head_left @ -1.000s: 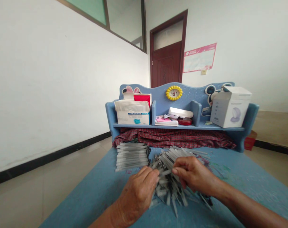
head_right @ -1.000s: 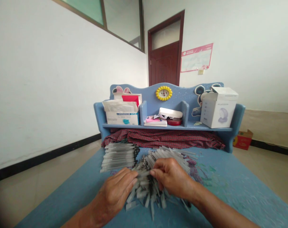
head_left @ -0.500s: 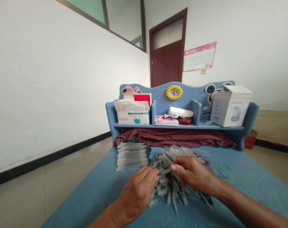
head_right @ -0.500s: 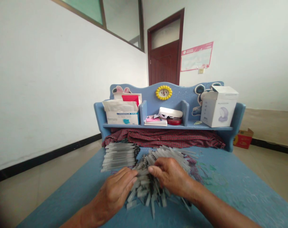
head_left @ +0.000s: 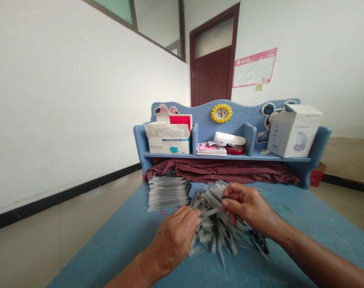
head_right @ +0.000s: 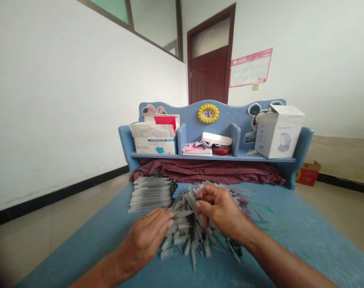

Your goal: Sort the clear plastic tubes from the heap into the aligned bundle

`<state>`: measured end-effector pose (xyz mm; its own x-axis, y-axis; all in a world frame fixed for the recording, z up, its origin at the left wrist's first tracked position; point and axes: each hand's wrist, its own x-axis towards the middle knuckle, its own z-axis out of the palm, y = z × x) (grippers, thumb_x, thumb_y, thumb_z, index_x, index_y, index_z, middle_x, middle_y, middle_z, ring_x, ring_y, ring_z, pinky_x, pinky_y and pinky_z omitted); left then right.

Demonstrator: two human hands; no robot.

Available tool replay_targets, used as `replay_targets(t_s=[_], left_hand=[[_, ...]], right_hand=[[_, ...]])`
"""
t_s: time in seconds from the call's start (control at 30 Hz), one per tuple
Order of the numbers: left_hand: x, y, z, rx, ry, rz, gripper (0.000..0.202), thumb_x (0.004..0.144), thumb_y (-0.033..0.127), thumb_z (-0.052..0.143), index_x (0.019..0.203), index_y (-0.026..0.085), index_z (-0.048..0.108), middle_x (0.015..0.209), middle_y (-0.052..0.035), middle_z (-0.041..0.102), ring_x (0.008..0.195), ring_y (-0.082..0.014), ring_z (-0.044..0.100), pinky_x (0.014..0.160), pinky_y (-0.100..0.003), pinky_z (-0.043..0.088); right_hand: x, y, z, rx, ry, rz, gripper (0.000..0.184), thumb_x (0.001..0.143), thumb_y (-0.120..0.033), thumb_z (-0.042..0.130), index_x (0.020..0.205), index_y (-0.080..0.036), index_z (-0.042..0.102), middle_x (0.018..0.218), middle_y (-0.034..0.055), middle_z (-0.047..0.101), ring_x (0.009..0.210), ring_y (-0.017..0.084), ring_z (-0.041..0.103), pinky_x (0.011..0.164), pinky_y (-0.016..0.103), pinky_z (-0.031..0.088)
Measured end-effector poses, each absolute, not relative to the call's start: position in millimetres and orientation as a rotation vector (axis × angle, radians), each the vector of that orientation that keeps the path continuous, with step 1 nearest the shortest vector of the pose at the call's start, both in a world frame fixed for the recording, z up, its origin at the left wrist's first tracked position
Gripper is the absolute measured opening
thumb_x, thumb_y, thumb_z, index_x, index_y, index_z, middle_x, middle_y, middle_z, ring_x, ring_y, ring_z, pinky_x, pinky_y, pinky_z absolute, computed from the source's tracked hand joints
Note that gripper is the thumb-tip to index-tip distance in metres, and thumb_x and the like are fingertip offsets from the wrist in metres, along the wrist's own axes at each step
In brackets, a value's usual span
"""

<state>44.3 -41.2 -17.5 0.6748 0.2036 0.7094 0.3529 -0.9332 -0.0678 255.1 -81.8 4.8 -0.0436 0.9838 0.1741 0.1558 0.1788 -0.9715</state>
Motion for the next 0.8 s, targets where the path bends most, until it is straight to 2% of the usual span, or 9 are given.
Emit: replay_targets(t_s=[0.23, 0.4, 0.5, 0.63, 0.8], left_hand=[[47, -43, -19, -2.703, -0.459, -1.075, 0.020, 0.093, 0.012, 0.036, 0.093, 0.013, 0.055, 0.071, -0.0042, 0.060, 0.065, -0.0149, 0.056, 0.060, -0.025, 0.048], [42, -35, -19, -2.727, -0.522, -1.050, 0.020, 0.092, 0.013, 0.037, 0.091, 0.014, 0.057, 0.071, -0.0043, 0.060, 0.066, -0.0154, 0.058, 0.059, -0.025, 0.049], [32, -22, -17, -2.699, -0.647, -1.060, 0.020, 0.092, 0.015, 0.038, 0.094, 0.014, 0.058, 0.075, -0.0051, 0.062, 0.070, -0.0159, 0.060, 0.064, -0.026, 0.050], [18, -3, -17, -2.651, -0.879, -1.022, 0.022, 0.091, 0.019, 0.039, 0.086, 0.015, 0.060, 0.074, -0.0048, 0.063, 0.071, -0.0167, 0.062, 0.067, -0.027, 0.050], [19, -1, -23, -2.691, -1.005, -0.924, 0.020, 0.089, 0.019, 0.041, 0.083, 0.017, 0.060, 0.072, -0.0029, 0.063, 0.069, -0.0156, 0.062, 0.066, -0.025, 0.049]], right_hand=[[245, -81, -6, -1.115, -1.401, 1.051, 0.014, 0.068, -0.021, 0.059, 0.076, -0.019, 0.048, 0.055, -0.0072, 0.055, 0.038, 0.007, 0.052, 0.036, 0.017, 0.033], [259, -78, 5, -1.178, -1.392, 0.887, 0.013, 0.065, -0.021, 0.061, 0.073, -0.018, 0.051, 0.048, -0.0085, 0.050, 0.038, 0.007, 0.050, 0.038, 0.018, 0.036], [281, -76, 23, -1.214, -1.319, 0.688, 0.020, 0.064, -0.026, 0.066, 0.075, -0.018, 0.052, 0.048, -0.0066, 0.053, 0.039, 0.009, 0.052, 0.040, 0.021, 0.039], [304, -78, 38, -1.287, -1.295, 0.344, 0.021, 0.071, -0.033, 0.064, 0.082, -0.018, 0.054, 0.055, -0.0021, 0.058, 0.044, 0.012, 0.055, 0.043, 0.024, 0.043], [291, -86, 21, -1.400, -1.697, -0.291, 0.010, 0.084, -0.022, 0.050, 0.085, -0.019, 0.059, 0.072, 0.0031, 0.065, 0.061, 0.014, 0.059, 0.061, 0.026, 0.044]])
